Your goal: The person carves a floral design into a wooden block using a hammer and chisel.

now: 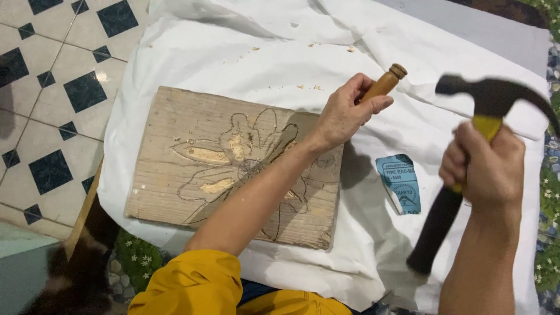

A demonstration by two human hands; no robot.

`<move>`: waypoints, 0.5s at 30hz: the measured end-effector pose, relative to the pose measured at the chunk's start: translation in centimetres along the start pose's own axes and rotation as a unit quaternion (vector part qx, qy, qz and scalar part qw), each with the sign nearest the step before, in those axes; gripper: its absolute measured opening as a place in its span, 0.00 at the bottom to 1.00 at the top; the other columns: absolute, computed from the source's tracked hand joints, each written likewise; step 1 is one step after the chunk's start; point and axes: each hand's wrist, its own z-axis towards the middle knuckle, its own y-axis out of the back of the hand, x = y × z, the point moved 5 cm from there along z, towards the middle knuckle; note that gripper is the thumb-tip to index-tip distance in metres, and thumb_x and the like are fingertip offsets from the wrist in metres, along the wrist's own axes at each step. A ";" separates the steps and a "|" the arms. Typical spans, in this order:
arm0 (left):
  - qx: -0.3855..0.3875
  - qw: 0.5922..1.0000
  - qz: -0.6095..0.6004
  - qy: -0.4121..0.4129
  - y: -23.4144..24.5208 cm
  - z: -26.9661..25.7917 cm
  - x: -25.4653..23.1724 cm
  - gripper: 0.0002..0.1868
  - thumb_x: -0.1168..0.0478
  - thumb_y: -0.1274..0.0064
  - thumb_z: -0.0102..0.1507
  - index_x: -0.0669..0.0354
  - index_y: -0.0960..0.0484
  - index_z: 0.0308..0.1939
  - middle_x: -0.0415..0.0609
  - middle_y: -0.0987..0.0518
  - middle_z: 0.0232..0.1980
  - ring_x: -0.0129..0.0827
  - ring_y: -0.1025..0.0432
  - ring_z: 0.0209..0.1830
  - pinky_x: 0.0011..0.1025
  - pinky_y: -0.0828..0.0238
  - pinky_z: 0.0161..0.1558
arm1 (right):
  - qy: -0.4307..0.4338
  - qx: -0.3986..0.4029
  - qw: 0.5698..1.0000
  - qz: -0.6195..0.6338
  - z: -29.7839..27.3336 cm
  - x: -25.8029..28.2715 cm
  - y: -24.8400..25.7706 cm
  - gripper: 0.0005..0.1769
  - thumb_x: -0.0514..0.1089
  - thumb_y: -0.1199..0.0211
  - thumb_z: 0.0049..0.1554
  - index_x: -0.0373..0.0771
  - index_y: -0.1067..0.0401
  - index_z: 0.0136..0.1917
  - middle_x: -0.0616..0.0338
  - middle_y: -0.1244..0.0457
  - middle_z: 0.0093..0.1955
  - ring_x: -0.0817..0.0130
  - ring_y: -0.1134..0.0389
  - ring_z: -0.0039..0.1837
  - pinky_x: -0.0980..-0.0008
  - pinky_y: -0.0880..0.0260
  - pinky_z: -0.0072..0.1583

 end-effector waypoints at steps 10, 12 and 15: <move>-0.002 0.995 -0.043 0.091 0.6 0.1 0.3 0.18 0.54 0.44 0.59 0.63 0.27 0.46 0.43 0.27 0.31 0.22 0.35 0.23 0.21 0.36 0.25 | -0.035 0.077 0.996 -0.039 5.5 1.7 -2.8 0.06 0.40 0.48 0.73 0.37 0.37 0.52 0.65 0.49 0.28 0.75 0.50 0.24 0.73 0.52 0.23; -0.010 0.994 -0.028 0.101 0.8 0.0 0.5 0.18 0.54 0.45 0.59 0.63 0.28 0.46 0.44 0.28 0.32 0.23 0.35 0.24 0.21 0.34 0.27 | -0.018 0.054 0.998 -0.023 6.2 1.9 -2.7 0.07 0.39 0.50 0.74 0.41 0.39 0.51 0.70 0.51 0.29 0.78 0.50 0.25 0.74 0.50 0.24; -0.011 0.994 -0.055 0.096 0.7 0.2 0.3 0.19 0.56 0.43 0.59 0.65 0.27 0.46 0.42 0.29 0.30 0.22 0.36 0.22 0.20 0.37 0.25 | -0.053 0.126 0.990 -0.029 7.0 1.2 -3.2 0.09 0.40 0.51 0.73 0.42 0.39 0.47 0.70 0.51 0.27 0.76 0.50 0.24 0.73 0.49 0.23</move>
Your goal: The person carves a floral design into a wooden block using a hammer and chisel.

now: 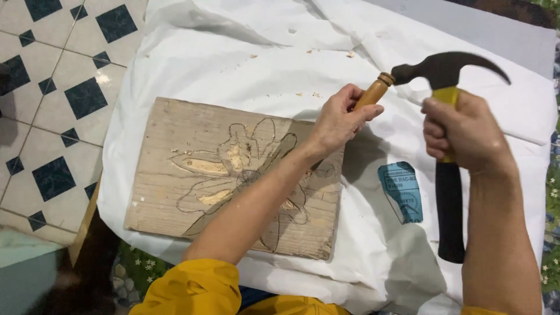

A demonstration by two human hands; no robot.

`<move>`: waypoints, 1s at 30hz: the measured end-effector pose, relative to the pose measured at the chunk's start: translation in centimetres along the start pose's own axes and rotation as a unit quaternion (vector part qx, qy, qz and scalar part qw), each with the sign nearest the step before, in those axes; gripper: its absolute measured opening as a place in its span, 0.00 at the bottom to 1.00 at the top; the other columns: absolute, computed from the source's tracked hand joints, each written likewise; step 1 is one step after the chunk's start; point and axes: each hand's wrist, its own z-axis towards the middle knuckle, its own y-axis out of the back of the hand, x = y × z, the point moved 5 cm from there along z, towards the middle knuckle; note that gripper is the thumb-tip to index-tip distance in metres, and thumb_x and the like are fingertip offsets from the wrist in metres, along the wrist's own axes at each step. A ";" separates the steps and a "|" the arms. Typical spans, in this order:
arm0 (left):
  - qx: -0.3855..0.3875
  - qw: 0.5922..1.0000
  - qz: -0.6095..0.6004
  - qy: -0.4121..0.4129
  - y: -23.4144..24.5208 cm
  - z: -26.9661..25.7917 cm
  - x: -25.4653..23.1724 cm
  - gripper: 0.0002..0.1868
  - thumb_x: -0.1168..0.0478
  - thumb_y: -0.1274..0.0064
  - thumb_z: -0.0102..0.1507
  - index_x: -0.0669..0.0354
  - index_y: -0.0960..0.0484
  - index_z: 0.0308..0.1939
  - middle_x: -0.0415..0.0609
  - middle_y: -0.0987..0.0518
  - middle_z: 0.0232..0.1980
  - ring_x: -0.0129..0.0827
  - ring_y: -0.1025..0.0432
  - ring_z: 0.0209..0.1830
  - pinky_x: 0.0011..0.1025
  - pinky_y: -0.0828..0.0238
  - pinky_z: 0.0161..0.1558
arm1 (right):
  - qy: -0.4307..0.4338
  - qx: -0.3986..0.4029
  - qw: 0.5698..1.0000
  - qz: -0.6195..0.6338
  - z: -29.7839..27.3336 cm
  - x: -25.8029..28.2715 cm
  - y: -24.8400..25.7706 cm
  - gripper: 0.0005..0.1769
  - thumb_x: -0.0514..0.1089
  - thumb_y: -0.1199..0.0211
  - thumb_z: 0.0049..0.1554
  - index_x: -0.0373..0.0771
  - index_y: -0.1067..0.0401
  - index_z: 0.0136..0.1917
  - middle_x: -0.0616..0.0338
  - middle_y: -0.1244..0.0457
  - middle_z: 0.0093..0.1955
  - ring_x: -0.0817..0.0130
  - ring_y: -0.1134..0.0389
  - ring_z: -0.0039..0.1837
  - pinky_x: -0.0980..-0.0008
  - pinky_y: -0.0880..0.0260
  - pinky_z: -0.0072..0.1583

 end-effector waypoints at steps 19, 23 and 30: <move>-0.002 0.999 0.029 0.030 0.1 0.0 -0.4 0.19 0.54 0.42 0.57 0.64 0.27 0.44 0.43 0.27 0.27 0.24 0.34 0.20 0.21 0.35 0.21 | -0.031 0.041 0.998 0.032 1.2 -2.4 -1.2 0.08 0.42 0.45 0.69 0.42 0.36 0.46 0.66 0.47 0.27 0.74 0.48 0.24 0.74 0.49 0.23; -0.008 0.998 0.043 0.036 0.0 -0.2 -0.2 0.19 0.55 0.42 0.57 0.67 0.26 0.43 0.44 0.27 0.25 0.24 0.35 0.17 0.21 0.36 0.19 | 0.031 0.009 0.994 0.105 0.7 -0.5 -0.3 0.11 0.42 0.51 0.72 0.47 0.39 0.45 0.74 0.52 0.26 0.83 0.52 0.23 0.78 0.54 0.22; 0.007 0.997 0.044 0.068 -0.2 0.0 1.5 0.19 0.56 0.41 0.57 0.66 0.27 0.42 0.47 0.27 0.28 0.27 0.34 0.18 0.21 0.34 0.20 | 0.021 -0.018 0.999 0.036 1.3 -1.1 1.1 0.11 0.41 0.51 0.74 0.43 0.39 0.47 0.71 0.52 0.28 0.79 0.51 0.24 0.76 0.53 0.23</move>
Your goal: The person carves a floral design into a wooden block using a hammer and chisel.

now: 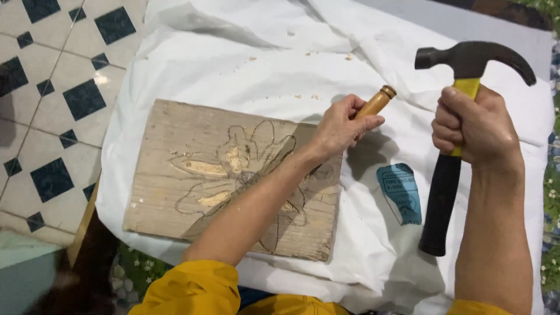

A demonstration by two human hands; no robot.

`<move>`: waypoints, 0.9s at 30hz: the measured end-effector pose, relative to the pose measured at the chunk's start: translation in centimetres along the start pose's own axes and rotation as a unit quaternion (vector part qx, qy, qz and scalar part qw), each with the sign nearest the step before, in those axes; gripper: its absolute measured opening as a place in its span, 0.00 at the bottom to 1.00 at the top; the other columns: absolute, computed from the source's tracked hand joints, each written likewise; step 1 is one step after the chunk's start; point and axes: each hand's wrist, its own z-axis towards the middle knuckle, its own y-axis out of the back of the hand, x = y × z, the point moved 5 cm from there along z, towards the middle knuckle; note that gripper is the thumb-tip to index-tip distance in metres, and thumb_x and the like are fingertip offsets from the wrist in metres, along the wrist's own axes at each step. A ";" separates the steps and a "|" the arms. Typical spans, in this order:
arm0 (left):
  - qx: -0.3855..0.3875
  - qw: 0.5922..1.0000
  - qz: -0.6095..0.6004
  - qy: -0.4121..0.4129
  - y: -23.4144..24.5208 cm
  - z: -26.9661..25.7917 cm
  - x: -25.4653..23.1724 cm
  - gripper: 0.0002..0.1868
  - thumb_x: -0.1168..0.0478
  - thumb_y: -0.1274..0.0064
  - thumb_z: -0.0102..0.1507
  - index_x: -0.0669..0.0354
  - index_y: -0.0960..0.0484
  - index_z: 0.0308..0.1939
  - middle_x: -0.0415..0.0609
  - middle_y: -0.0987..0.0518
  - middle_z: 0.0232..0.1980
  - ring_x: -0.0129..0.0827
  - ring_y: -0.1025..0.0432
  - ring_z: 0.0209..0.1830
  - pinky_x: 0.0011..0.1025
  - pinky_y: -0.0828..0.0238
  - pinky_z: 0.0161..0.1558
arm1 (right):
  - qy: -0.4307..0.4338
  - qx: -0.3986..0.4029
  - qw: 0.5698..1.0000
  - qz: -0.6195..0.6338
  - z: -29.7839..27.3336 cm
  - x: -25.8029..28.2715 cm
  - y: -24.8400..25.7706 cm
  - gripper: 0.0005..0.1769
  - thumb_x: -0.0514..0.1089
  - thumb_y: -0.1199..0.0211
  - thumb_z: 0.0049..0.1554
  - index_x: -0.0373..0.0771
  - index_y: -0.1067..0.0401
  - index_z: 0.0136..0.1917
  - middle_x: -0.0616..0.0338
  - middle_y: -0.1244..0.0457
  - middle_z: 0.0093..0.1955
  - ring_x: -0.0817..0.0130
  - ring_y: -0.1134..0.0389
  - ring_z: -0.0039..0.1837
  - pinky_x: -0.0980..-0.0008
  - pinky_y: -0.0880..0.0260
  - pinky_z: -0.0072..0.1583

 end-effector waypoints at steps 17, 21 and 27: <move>0.019 0.991 -0.074 -0.111 1.3 -1.5 -3.5 0.25 0.47 0.44 0.57 0.62 0.30 0.47 0.45 0.30 0.36 0.25 0.34 0.27 0.23 0.30 0.26 | 0.009 -0.013 0.997 0.076 -5.0 -0.5 0.6 0.13 0.41 0.50 0.74 0.43 0.42 0.45 0.68 0.52 0.27 0.80 0.53 0.24 0.76 0.54 0.24; 0.025 0.984 -0.088 -0.155 0.9 -2.2 -3.8 0.26 0.47 0.44 0.58 0.63 0.31 0.48 0.44 0.31 0.35 0.21 0.37 0.24 0.19 0.37 0.25 | 0.015 -0.009 0.999 0.049 -6.6 -1.7 0.8 0.13 0.41 0.50 0.72 0.43 0.39 0.43 0.69 0.51 0.25 0.79 0.52 0.24 0.74 0.51 0.23; 0.024 0.986 -0.049 -0.156 0.7 -2.3 -3.4 0.23 0.46 0.46 0.58 0.60 0.31 0.44 0.43 0.30 0.33 0.24 0.35 0.24 0.21 0.34 0.27 | 0.033 0.010 0.993 0.111 -8.1 -3.0 0.1 0.09 0.42 0.48 0.71 0.41 0.37 0.46 0.68 0.50 0.25 0.81 0.51 0.23 0.77 0.51 0.22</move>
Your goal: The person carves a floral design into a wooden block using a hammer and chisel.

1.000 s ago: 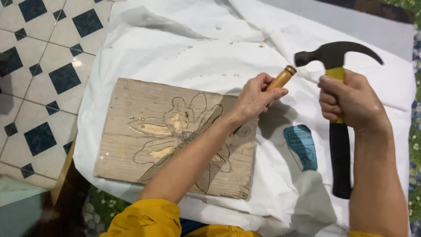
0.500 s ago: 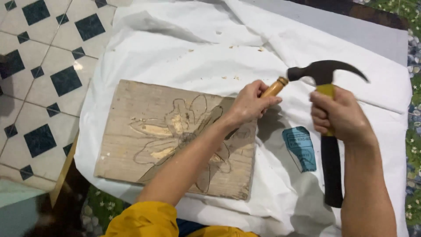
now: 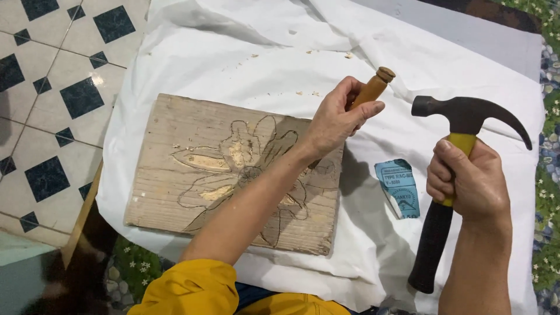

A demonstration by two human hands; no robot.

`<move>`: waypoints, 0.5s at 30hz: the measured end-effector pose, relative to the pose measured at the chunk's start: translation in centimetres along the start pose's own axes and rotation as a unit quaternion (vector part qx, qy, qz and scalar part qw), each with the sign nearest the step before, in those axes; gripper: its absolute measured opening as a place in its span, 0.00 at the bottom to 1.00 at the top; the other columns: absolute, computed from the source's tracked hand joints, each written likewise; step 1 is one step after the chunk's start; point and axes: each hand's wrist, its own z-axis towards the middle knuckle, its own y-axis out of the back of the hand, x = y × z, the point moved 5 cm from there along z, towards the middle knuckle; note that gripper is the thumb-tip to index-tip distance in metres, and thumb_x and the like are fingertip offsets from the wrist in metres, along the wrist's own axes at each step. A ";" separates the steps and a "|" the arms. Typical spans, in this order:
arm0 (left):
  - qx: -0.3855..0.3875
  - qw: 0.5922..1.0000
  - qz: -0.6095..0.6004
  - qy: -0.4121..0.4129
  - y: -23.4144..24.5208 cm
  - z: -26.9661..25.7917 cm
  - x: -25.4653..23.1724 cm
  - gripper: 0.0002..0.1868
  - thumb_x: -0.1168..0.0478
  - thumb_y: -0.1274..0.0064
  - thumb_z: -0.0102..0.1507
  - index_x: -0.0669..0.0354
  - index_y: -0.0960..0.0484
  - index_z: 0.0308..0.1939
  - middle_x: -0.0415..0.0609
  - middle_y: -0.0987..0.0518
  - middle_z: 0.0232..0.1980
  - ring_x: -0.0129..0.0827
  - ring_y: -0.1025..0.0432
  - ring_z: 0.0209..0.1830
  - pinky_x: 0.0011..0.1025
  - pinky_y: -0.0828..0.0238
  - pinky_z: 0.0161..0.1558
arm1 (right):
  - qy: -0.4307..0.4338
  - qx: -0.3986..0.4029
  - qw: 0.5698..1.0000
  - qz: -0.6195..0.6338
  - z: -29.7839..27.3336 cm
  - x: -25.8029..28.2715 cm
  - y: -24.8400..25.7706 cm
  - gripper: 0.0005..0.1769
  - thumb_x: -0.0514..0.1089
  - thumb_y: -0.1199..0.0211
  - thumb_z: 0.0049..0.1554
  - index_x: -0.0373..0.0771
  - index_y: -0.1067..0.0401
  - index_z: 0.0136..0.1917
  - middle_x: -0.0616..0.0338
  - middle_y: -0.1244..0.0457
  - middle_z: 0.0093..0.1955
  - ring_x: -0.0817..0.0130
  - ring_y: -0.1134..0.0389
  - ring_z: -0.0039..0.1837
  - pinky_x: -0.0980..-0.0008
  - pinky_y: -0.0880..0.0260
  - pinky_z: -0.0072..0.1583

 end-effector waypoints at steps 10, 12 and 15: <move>-0.006 1.000 0.006 0.029 -0.1 -0.2 0.7 0.21 0.49 0.46 0.59 0.61 0.29 0.46 0.42 0.30 0.32 0.21 0.35 0.24 0.19 0.35 0.26 | 0.046 -0.005 0.999 0.000 -0.4 0.7 0.1 0.07 0.43 0.49 0.72 0.43 0.37 0.49 0.70 0.50 0.25 0.82 0.49 0.23 0.79 0.48 0.23; -0.010 0.999 0.009 0.047 -0.2 -0.1 0.9 0.21 0.49 0.45 0.59 0.61 0.29 0.45 0.43 0.29 0.33 0.22 0.35 0.25 0.20 0.34 0.26 | 0.059 -0.010 0.998 0.007 0.0 1.2 -0.3 0.07 0.42 0.50 0.72 0.43 0.37 0.49 0.71 0.49 0.26 0.83 0.49 0.24 0.80 0.48 0.24; 0.003 0.998 0.026 0.051 -0.6 -0.1 1.5 0.20 0.50 0.45 0.59 0.61 0.29 0.45 0.43 0.30 0.32 0.24 0.34 0.27 0.21 0.33 0.29 | 0.019 -0.023 0.999 0.018 0.8 1.1 -1.0 0.10 0.41 0.50 0.70 0.46 0.40 0.45 0.74 0.52 0.25 0.82 0.52 0.22 0.79 0.52 0.22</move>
